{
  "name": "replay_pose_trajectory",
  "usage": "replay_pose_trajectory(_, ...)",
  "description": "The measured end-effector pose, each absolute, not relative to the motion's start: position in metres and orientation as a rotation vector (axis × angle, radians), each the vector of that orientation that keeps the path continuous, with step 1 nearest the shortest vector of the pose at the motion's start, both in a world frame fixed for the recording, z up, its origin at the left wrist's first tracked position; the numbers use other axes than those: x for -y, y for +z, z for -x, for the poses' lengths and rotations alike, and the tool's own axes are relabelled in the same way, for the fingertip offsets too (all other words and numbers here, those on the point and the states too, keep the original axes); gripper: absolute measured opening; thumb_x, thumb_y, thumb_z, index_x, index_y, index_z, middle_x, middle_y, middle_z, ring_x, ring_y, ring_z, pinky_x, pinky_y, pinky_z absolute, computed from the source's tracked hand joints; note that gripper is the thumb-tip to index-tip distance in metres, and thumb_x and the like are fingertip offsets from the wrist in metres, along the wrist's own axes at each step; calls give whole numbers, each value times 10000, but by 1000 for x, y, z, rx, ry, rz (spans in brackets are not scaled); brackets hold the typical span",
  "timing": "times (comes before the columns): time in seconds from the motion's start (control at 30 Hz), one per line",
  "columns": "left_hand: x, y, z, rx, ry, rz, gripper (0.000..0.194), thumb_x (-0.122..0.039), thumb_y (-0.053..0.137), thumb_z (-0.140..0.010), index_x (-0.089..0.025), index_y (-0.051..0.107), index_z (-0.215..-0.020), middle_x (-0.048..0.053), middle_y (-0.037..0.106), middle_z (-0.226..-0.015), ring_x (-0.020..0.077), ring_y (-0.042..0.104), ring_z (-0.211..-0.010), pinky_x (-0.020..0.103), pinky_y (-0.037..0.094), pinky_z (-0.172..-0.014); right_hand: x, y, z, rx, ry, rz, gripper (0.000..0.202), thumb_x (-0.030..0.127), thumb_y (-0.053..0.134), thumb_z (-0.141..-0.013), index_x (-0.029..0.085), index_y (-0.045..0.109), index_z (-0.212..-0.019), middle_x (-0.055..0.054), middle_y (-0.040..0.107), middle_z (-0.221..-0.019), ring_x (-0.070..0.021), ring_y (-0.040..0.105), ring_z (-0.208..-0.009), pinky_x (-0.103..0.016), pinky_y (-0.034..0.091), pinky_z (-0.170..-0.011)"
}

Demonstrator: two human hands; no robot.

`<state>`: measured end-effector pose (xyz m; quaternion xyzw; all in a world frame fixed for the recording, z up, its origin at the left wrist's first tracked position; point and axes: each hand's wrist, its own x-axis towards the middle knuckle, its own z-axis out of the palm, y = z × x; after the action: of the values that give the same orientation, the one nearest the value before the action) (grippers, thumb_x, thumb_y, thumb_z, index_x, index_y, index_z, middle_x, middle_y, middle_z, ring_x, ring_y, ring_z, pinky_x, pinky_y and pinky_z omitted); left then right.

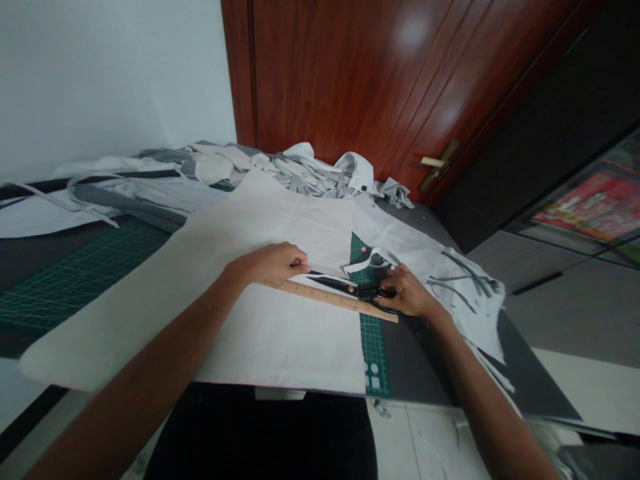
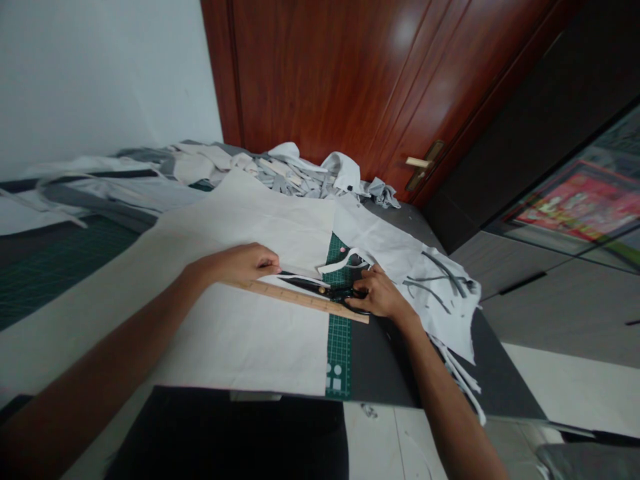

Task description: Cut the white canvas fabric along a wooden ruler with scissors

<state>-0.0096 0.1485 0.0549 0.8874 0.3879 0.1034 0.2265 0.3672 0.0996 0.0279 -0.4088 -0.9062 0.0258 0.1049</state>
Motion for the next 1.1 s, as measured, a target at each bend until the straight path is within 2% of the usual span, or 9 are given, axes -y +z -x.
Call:
replay_pose_trajectory(0.2,-150,53,9,-1067,275,-2427,286,-381,573,-924,-186,667,-736,0,624,-654,135,493,-588,280,281,-588,-100,25,-368,2664,42,1208,419,510,690,-921,205,593,-650,10,540,-663,-169,505,-677,-384,339,-800)
replay_pose_trajectory(0.57,-145,58,8,-1028,282,-2443,206,-312,598,-914,-178,727,-825,18,697,-776,140,559,-666,262,333,-614,-97,31,-362,2666,41,1283,329,376,730,-853,205,561,-628,12,549,-671,-173,515,-694,-386,335,-807)
replay_pose_trajectory(0.9,-147,55,9,-917,300,-2461,162,-254,595,-891,-178,738,-881,21,704,-826,144,573,-714,249,379,-647,-95,32,-358,2630,-10,1343,278,386,753,-843,210,622,-671,-2,586,-710,-191,538,-719,-389,331,-820)
replay_pose_trajectory(1.1,-148,56,7,-879,345,-2491,156,-257,600,-895,-177,721,-839,28,698,-851,145,585,-736,247,394,-666,-96,31,-356,2636,-51,1318,296,405,745,-853,211,617,-670,-5,580,-710,-192,529,-717,-384,334,-813)
